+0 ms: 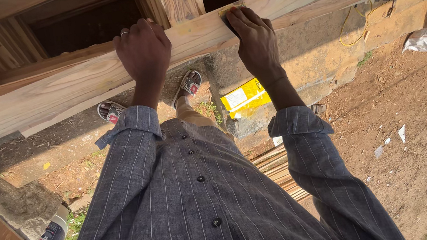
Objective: The person sands the surfaces and edges of a wooden window frame by hand using a piece of sandpaper.
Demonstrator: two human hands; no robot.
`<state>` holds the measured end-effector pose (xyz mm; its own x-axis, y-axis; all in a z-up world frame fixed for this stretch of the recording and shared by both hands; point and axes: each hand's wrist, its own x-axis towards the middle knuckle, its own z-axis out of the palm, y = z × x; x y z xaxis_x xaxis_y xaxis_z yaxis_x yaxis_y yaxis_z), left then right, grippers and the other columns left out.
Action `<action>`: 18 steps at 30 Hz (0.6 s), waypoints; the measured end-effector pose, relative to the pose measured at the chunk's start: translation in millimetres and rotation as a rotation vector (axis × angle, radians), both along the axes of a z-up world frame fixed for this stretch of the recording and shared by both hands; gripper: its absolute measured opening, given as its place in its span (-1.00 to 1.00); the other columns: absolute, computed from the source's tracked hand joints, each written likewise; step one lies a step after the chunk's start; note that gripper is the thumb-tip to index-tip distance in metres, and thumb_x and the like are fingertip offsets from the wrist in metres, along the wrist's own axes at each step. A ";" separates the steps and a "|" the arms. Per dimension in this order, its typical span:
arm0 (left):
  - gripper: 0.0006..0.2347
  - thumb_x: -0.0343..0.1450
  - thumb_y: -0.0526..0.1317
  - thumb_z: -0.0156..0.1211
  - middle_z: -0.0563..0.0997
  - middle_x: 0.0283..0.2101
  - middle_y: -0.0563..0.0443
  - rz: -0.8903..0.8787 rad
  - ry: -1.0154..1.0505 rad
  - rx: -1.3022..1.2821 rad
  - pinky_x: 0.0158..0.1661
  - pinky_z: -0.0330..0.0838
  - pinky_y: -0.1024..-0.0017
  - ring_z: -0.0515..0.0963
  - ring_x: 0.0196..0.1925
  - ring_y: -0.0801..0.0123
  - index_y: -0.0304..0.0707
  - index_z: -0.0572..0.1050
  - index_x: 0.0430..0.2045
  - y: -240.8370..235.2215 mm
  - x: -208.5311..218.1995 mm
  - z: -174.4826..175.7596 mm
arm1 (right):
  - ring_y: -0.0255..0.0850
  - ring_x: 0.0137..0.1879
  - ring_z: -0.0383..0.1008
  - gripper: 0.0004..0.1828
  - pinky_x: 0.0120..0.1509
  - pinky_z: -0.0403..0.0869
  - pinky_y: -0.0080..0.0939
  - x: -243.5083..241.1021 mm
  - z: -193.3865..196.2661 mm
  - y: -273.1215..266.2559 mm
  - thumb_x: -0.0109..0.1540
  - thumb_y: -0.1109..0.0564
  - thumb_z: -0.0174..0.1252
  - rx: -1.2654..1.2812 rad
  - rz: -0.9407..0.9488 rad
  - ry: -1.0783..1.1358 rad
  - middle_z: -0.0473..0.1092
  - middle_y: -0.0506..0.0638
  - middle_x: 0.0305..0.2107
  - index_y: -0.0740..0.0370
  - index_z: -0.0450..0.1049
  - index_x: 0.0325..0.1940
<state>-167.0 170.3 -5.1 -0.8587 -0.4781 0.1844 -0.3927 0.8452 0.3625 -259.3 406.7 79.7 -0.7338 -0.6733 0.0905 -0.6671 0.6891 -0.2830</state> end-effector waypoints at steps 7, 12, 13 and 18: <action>-0.71 0.50 -0.21 0.04 0.51 -0.65 -0.09 0.022 0.017 0.005 -0.35 0.31 0.16 0.52 -0.52 0.13 -0.21 0.45 -0.69 0.5 4.6 0.2 | -0.15 0.19 0.53 -0.63 0.36 0.33 0.00 -20.8 58.3 -8.4 0.38 0.35 -0.01 0.374 0.085 -0.202 0.56 -0.03 0.07 0.12 0.59 0.15; -0.75 0.48 -0.20 0.04 0.53 -0.63 -0.11 0.038 0.017 0.051 -0.36 0.31 0.16 0.52 -0.53 0.13 -0.23 0.48 -0.64 -2.0 -0.1 3.6 | -0.09 0.43 0.40 -0.56 0.52 0.27 0.01 -24.3 30.8 0.1 0.37 0.39 0.03 0.101 0.148 0.075 0.47 0.08 0.23 0.27 0.49 0.33; -0.74 0.49 -0.20 0.04 0.52 -0.63 -0.11 0.036 0.007 0.040 -0.35 0.32 0.15 0.52 -0.52 0.13 -0.23 0.47 -0.65 -0.7 0.8 3.7 | -0.08 0.46 0.36 -0.53 0.54 0.25 0.01 -21.7 22.4 3.0 0.36 0.40 0.03 0.099 0.140 0.066 0.44 0.09 0.26 0.28 0.45 0.36; -0.73 0.48 -0.20 0.05 0.53 -0.61 -0.10 0.028 0.013 0.021 -0.33 0.33 0.15 0.54 -0.48 0.12 -0.22 0.46 -0.67 1.0 1.7 3.2 | -0.06 0.56 0.22 -0.41 0.63 0.22 0.04 -4.1 -21.6 7.1 0.35 0.44 0.01 0.108 0.109 0.083 0.29 0.10 0.41 0.27 0.31 0.49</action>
<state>-165.4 171.3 -1.9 -0.8425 -0.5059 0.1851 -0.4114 0.8260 0.3852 -263.4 413.8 58.1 -0.6492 -0.7573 0.0707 -0.7573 0.6350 -0.1524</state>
